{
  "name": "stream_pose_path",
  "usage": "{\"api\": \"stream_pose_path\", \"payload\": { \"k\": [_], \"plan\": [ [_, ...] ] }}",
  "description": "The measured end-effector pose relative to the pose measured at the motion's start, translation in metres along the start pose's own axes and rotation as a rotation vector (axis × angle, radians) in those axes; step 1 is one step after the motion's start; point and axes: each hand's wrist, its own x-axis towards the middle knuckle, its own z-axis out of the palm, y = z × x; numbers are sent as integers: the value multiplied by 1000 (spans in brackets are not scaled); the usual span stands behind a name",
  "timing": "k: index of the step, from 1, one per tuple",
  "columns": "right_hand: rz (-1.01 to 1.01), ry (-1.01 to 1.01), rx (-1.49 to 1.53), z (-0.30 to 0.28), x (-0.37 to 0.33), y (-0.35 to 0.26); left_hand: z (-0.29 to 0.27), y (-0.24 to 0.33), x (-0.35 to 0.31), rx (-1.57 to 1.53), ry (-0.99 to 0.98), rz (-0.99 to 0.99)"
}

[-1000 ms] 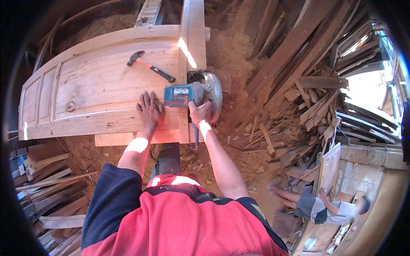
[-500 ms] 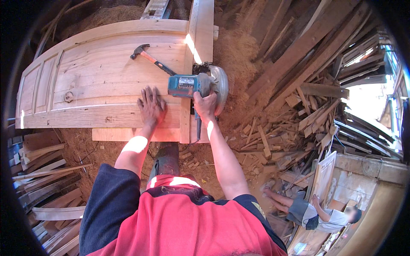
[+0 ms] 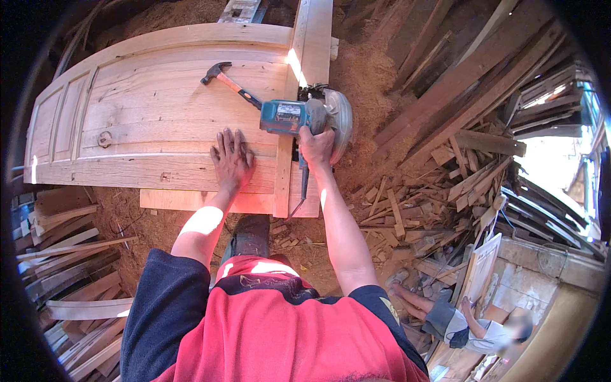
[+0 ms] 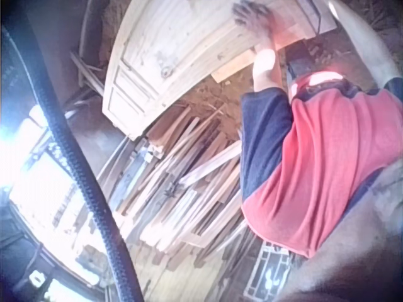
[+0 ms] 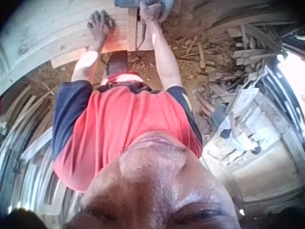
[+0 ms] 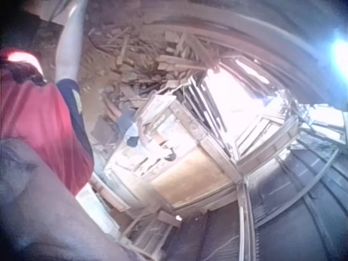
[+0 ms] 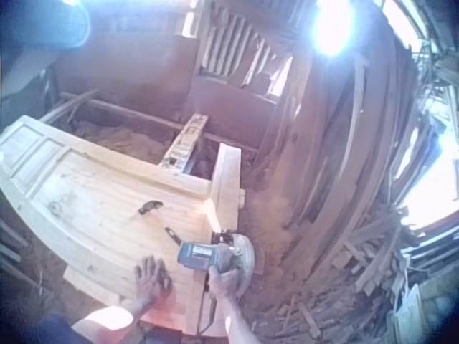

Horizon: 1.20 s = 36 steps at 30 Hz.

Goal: The person hammers a wooden panel into a frame, trims a wood piece with a circular saw, and sands the surface of a wooden door using a power sander.

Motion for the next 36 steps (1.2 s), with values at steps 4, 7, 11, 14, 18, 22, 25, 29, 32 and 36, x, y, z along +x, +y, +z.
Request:
{"api": "stream_pose_path", "payload": {
  "k": [4, 7, 11, 14, 18, 22, 25, 29, 32, 36],
  "plan": [
    [-105, 117, -22, 2, 28, 32, -1, 12, 5, -36, 18, 28],
    [-64, 50, 6, 9, 33, 23, 2, 3, 3, -25, 20, 15],
    [-96, 76, 11, 14, 46, 10, 4, 2, 3, 2, 45, 24],
    [-97, 79, 77, 13, 56, 5, 1, 7, 4, -10, 35, 19],
    [-70, 20, 68, 14, 67, -1, -1, 8, 3, -9, 24, 12],
    [-47, 5, 129, 21, 76, -14, -1, 6, 3, 26, 46, 14],
    [-41, -11, 123, 16, 86, -16, -3, 10, 6, 17, 25, 15],
    [36, -34, 179, 21, 86, -31, -3, 7, 4, 18, 0, 3],
    [-6, -53, 219, 23, 88, -39, -2, 5, 5, -2, 8, -2],
    [-6, -77, 227, 26, 103, -40, -2, 7, 5, -13, 22, 7]
  ]
}}
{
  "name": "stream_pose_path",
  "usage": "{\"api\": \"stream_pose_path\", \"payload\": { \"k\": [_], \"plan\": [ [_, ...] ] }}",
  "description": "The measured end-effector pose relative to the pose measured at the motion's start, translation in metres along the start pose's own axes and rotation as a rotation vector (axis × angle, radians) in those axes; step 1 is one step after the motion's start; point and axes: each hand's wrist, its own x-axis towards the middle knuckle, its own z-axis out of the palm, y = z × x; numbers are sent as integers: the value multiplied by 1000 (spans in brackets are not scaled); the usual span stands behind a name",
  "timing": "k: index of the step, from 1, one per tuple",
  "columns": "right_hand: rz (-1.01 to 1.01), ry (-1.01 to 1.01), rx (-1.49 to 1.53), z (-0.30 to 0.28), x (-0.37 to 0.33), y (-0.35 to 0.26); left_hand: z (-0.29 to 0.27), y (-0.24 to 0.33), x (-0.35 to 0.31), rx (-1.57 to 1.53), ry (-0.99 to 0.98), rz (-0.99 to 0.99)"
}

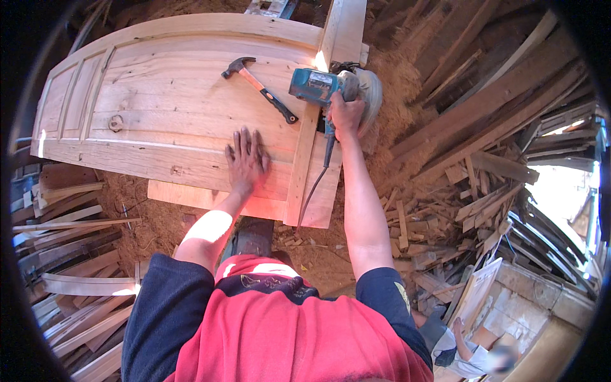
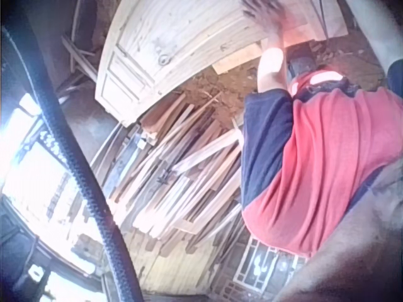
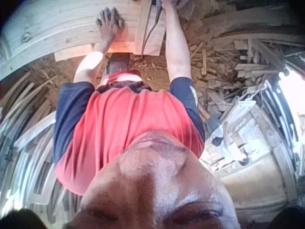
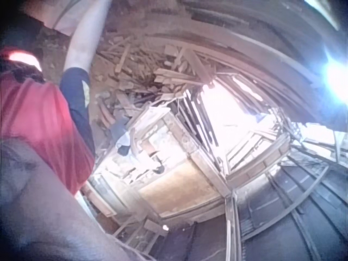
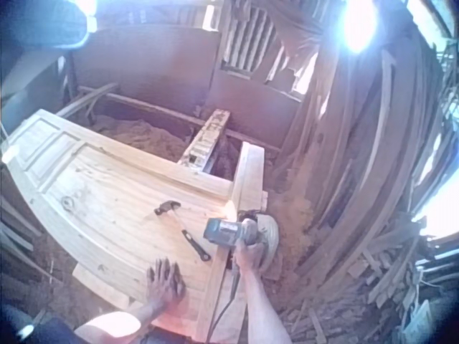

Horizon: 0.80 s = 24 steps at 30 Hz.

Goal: The person hammers a wooden panel into a frame, trims a wood piece with a circular saw, and sands the surface of a wooden door using a power sander.

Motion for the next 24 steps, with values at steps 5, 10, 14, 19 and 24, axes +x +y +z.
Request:
{"api": "stream_pose_path", "payload": {
  "k": [5, 10, 14, 19, 24],
  "plan": [
    [16, 7, -21, -1, 21, 4, -1, 1, 1, 4, -9, 6],
    [-4, 13, 8, 7, 34, 0, 0, 0, 1, -15, -16, -6],
    [-11, 45, 40, 12, 51, -1, -2, 1, 1, -22, -44, -11],
    [20, 0, 40, 13, 69, -2, -4, 1, 2, 2, -26, 7],
    [-16, -40, -21, 12, 86, 1, -5, 5, 3, -10, -30, -6]
  ]
}}
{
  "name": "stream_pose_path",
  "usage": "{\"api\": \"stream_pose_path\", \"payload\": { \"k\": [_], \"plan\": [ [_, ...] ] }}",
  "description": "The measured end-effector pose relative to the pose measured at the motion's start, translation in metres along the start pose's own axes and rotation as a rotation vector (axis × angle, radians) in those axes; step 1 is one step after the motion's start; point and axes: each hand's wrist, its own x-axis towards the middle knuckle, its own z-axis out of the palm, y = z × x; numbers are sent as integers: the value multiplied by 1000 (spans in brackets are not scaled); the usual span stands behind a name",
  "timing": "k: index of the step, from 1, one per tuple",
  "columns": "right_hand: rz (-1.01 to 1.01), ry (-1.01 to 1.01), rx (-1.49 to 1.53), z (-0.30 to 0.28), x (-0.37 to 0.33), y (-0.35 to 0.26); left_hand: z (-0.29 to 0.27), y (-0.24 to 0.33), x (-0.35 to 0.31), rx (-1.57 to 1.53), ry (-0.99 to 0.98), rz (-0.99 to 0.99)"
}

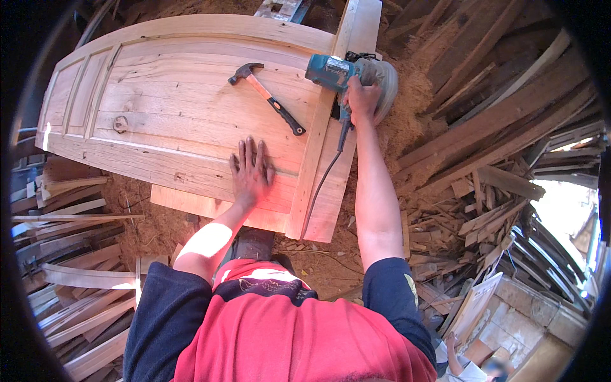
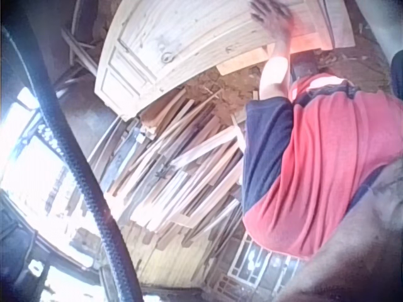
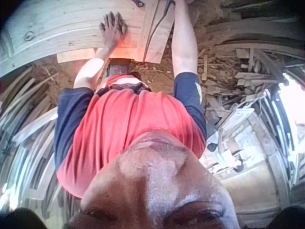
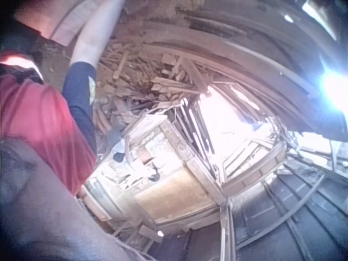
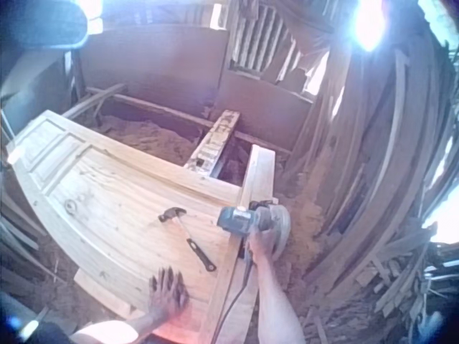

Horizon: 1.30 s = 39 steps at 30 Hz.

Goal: The person hammers a wooden panel into a frame, trims a wood piece with a circular saw, and sands the surface of a wooden door using a power sander.

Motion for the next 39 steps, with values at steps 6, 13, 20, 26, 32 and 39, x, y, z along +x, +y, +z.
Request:
{"api": "stream_pose_path", "payload": {
  "k": [6, 13, 20, 26, 32, 39],
  "plan": [
    [-7, 32, 72, 11, 18, -11, -4, 0, 1, 5, -26, -13],
    [10, 61, 28, 14, 39, -13, -9, 2, 2, 4, -19, 2],
    [-2, 21, 48, 13, 55, -15, -8, 2, 3, -7, -1, 6],
    [-7, -8, 41, 14, 70, -14, -9, 2, 4, 18, -87, -21],
    [-1, -21, 76, 15, 82, -12, -7, 2, 5, 37, -122, -30],
    [4, -3, 72, 20, 91, -13, -6, 0, 3, 22, -110, -26]
  ]
}}
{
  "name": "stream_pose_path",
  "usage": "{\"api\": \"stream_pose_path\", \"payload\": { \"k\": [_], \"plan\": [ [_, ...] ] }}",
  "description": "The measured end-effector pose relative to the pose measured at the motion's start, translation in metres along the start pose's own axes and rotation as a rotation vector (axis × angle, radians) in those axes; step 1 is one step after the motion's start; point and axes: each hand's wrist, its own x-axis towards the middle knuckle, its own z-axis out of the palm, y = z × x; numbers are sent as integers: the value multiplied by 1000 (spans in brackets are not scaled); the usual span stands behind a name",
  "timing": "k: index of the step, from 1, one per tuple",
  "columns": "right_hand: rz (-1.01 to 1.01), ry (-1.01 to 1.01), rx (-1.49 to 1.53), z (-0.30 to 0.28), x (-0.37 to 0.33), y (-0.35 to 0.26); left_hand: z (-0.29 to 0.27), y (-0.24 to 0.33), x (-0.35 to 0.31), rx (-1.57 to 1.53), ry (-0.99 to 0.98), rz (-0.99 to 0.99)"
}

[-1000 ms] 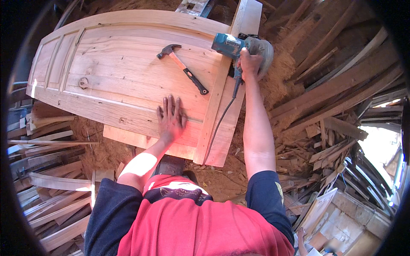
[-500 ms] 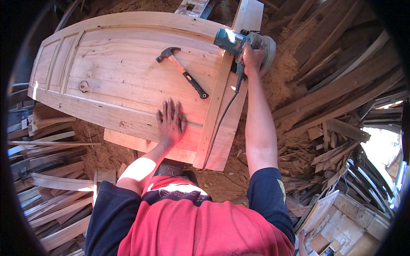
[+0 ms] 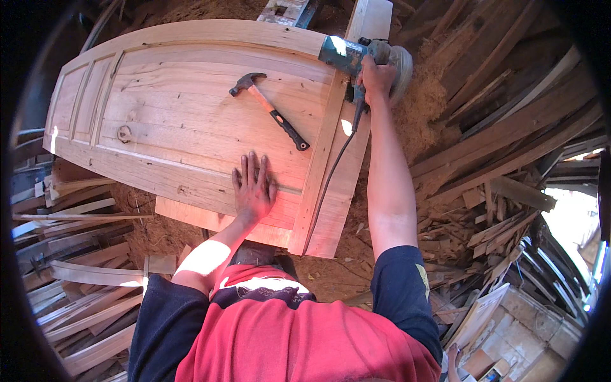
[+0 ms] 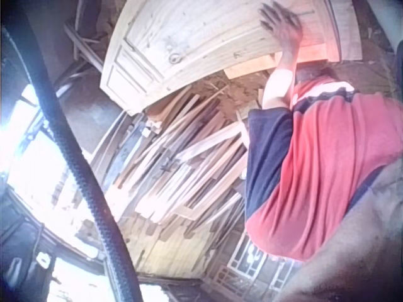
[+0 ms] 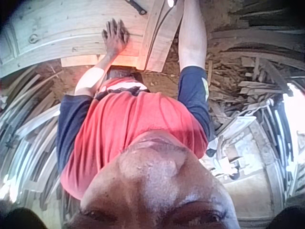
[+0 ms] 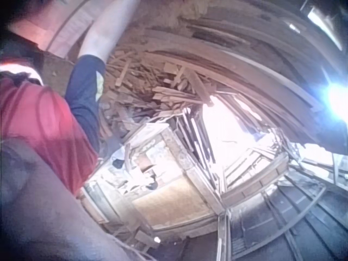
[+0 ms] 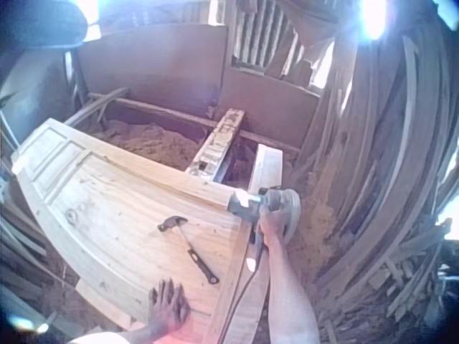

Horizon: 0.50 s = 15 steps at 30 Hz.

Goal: The person hammers a wooden panel into a frame, trims a wood piece with a circular saw, and sands the surface of a wooden door using a power sander.

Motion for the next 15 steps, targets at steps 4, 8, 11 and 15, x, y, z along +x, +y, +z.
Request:
{"api": "stream_pose_path", "payload": {
  "k": [4, 8, 11, 15],
  "plan": [
    [6, 10, -5, -1, 9, 1, 0, 1, 1, 2, -8, 0],
    [-11, 25, -40, 1, 16, 1, 1, 1, 2, 15, -7, -3],
    [-67, 12, 40, 3, 20, -2, 1, 1, 2, 10, 5, 3],
    [-25, -31, -18, 1, 28, -2, 1, 3, 1, 15, 6, 1]
  ]
}}
